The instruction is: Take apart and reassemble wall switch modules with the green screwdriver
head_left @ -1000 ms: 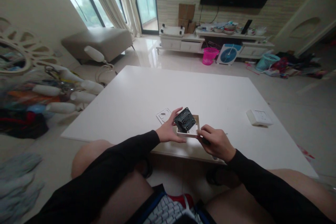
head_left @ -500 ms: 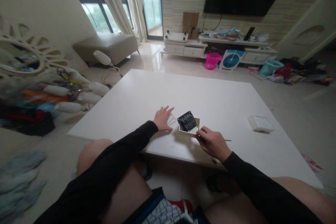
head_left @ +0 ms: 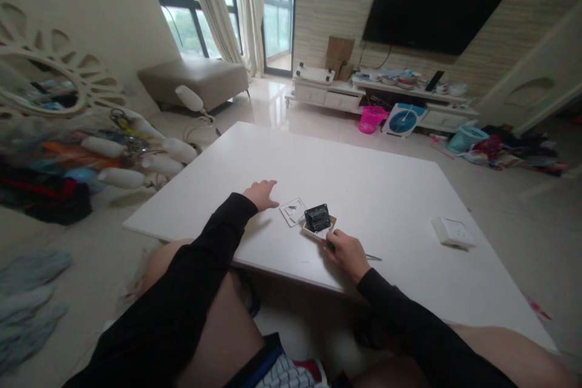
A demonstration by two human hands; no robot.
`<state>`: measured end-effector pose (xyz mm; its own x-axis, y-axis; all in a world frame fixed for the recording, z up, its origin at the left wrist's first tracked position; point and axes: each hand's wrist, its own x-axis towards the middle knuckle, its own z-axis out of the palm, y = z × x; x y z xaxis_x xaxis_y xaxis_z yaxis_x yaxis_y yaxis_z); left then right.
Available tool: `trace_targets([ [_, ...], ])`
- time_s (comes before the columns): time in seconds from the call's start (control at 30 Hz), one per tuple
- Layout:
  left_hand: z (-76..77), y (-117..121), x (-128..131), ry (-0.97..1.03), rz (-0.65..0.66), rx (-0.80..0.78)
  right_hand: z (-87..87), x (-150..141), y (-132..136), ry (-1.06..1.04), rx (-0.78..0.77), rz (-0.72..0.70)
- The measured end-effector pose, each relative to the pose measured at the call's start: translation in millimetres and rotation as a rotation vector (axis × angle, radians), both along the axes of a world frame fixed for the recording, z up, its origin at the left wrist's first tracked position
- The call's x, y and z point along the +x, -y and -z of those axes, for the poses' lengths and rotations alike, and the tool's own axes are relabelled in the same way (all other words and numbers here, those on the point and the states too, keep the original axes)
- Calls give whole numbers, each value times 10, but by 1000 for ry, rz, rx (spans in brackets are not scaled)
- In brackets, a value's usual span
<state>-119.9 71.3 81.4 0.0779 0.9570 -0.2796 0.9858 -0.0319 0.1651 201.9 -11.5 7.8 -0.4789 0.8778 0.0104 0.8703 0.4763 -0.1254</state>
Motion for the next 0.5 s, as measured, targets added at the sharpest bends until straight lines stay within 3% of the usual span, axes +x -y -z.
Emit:
trace_targets([
  [0.17,-280,160,-126,-6,-26,-34,-1,-326,-13,29,7,45],
  [0.3,-428,344,-16,55,21,-52,-61,-648,-137,52,9,52],
  [0.4,-377,519,199,165,128,-64,-118,-895,-278,70,-1,26],
  [0.5,-167,700,480,308,237,-38,-167,-1153,-452,90,-19,-18],
])
